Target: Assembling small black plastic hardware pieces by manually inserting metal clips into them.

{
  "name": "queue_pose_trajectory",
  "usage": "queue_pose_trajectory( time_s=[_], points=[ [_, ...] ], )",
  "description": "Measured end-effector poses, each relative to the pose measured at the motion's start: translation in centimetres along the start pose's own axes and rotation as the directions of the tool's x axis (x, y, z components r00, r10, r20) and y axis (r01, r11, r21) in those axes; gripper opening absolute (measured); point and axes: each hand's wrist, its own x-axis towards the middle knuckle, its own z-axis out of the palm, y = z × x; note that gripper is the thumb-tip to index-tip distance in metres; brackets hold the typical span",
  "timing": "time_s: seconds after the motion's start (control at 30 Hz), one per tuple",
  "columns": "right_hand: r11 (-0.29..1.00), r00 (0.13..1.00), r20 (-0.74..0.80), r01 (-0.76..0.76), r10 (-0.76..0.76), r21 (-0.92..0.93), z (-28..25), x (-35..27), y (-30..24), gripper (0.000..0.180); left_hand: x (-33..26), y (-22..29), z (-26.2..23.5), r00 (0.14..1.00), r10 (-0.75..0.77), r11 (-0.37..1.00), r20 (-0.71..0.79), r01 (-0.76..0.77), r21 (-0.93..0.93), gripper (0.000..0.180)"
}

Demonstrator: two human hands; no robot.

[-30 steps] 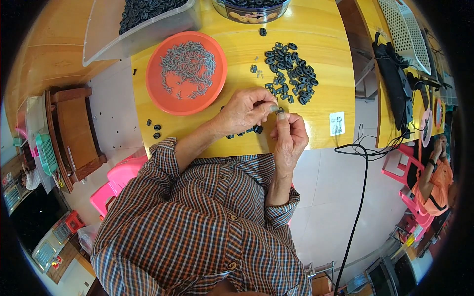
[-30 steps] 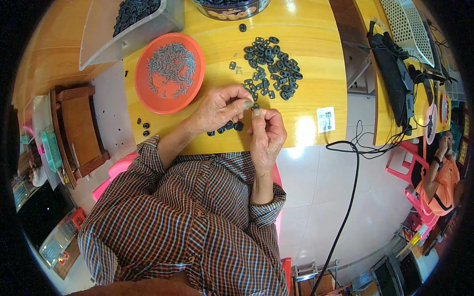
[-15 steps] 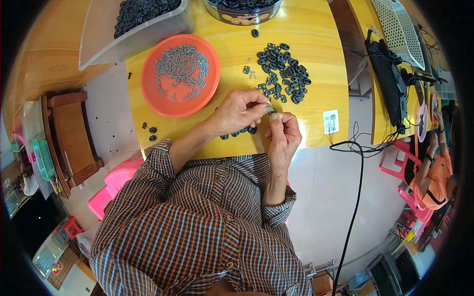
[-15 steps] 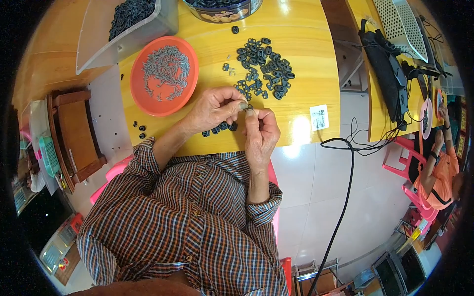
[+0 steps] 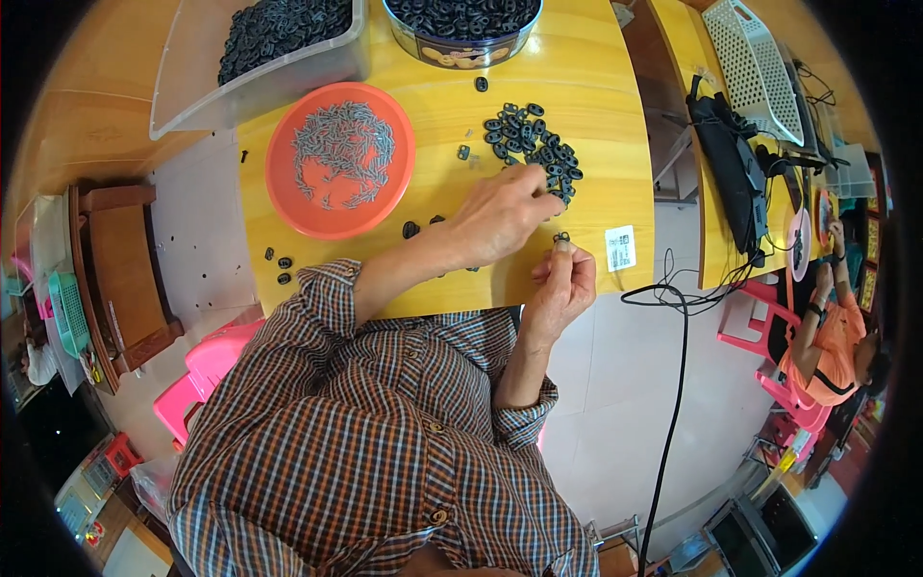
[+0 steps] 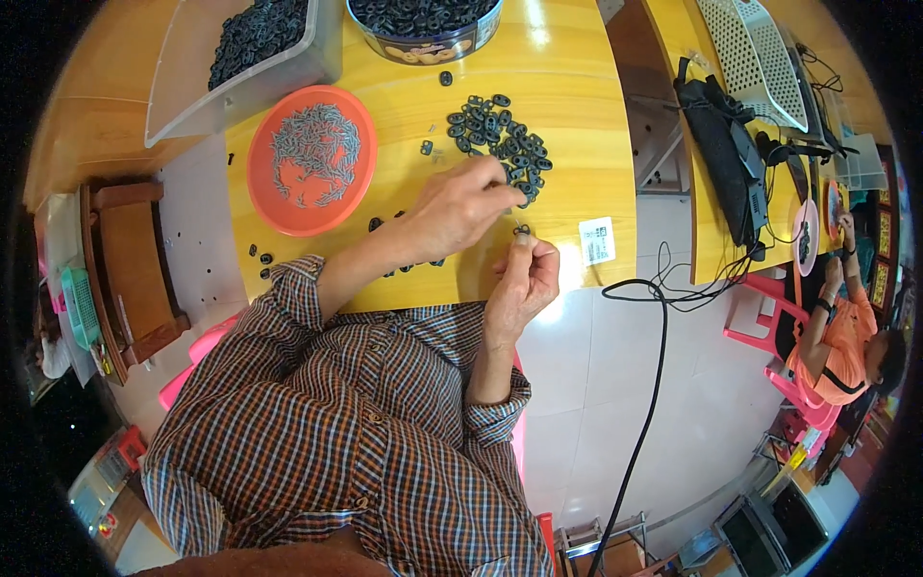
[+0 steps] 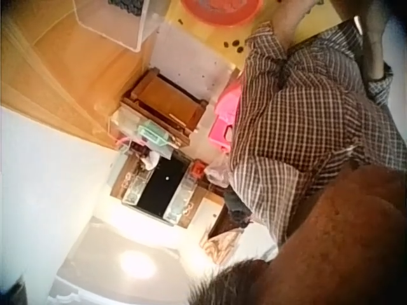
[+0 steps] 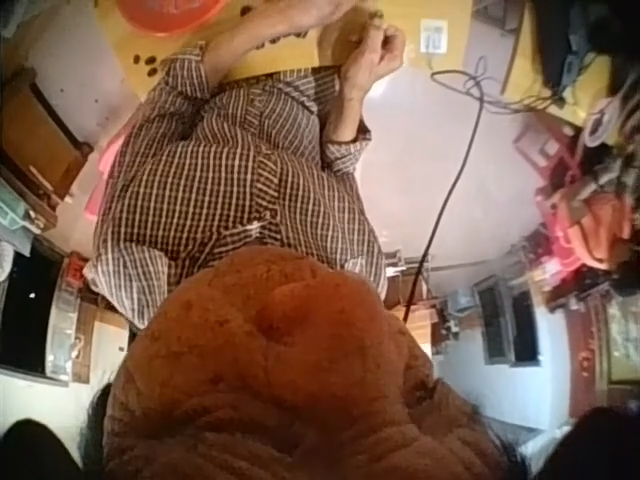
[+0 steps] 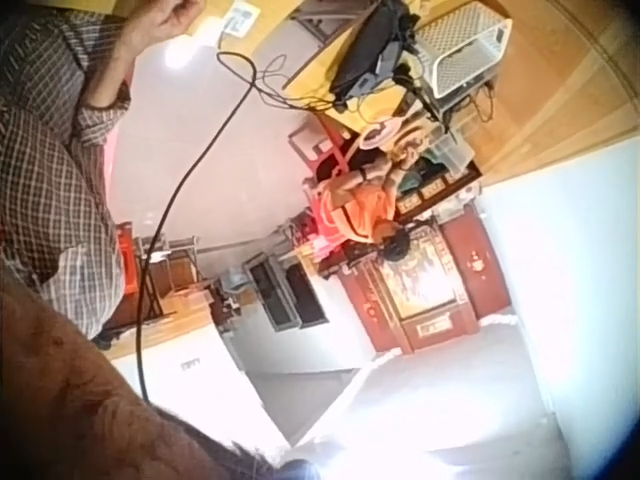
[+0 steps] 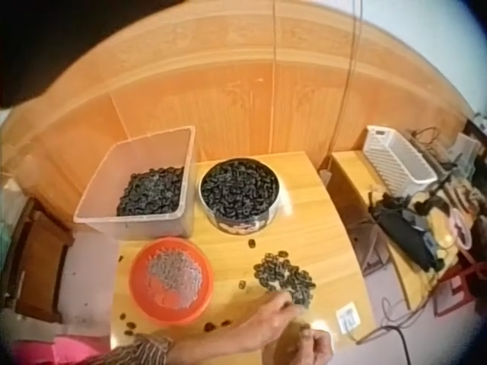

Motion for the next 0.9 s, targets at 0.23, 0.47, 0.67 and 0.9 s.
queue_pose_trajectory(
  time_s=[0.23, 0.47, 0.67, 0.9],
  points=[
    [1.000, 0.996, -0.088, 0.002, -0.002, 0.000, 0.2, 0.1, -0.4, 0.017, 0.9, -0.5, 1.5, 0.980, 0.055, 0.969, 0.191, -0.098, 0.225, 0.012],
    [1.000, 0.998, -0.064, -0.010, 0.010, 0.003, 0.3, 0.2, -0.2, 0.016, 0.3, -0.9, 0.7, 0.985, 0.031, 0.958, 0.168, -0.078, 0.276, 0.010],
    [1.000, 1.000, -0.029, -0.001, 0.002, 0.012, 0.6, 0.1, 0.3, 0.016, -0.3, -1.5, -0.1, 0.988, 0.033, 0.965, 0.154, -0.071, 0.251, 0.009],
    [0.999, 1.000, -0.016, 0.027, -0.027, 0.017, 0.7, -0.2, 0.5, 0.016, -1.1, -2.2, -0.8, 0.997, -0.041, 0.988, 0.067, 0.030, 0.154, 0.015]
  ],
)
